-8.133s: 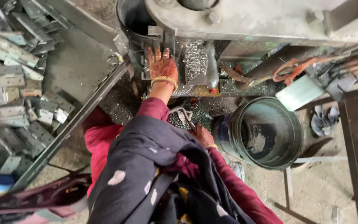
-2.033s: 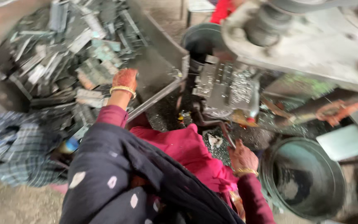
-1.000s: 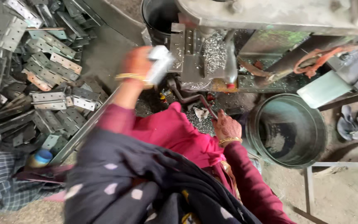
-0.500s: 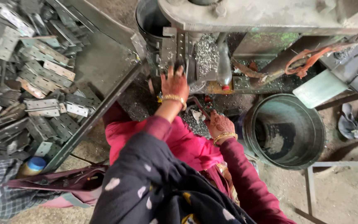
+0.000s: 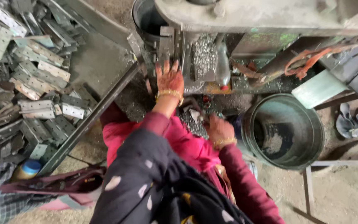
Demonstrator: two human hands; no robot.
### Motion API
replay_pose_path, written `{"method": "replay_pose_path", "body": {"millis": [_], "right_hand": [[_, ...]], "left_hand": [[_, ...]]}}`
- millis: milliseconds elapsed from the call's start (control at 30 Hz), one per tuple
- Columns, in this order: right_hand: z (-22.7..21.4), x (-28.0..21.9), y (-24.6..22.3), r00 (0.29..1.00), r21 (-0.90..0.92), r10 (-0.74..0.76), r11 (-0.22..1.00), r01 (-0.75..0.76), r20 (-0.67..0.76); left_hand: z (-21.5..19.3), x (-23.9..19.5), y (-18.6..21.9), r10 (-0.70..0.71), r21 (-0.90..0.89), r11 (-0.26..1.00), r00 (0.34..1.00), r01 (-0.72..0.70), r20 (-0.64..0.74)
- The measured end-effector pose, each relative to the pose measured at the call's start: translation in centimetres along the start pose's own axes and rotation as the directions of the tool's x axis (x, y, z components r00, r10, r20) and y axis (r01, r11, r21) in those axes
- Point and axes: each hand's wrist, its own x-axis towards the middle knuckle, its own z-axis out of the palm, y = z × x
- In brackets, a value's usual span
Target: The person picks up metal hinge pieces from a bin and places them one at a time into a stamping or punching machine to process them, then returns them to another container.
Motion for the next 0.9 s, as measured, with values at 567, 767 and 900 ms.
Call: {"method": "replay_pose_path", "body": {"millis": [567,767,900], "right_hand": [[3.5,0.9,0.5,0.998,0.146,0.027,0.989,-0.018,-0.059],[1.8,1.4,0.6,0.999,0.137,0.028,0.990,-0.025,-0.022],[1.9,1.4,0.1,0.993,0.097,0.114,0.988,-0.116,0.032]], "left_hand": [[-0.4,4.0,1.2,-0.059,0.086,0.994,0.995,0.066,-0.082],[-2.9,3.6,0.9,-0.046,0.067,0.997,0.997,0.041,0.068],[-3.3,5.0,1.0,-0.060,0.105,0.993,0.998,0.056,0.034]]}}
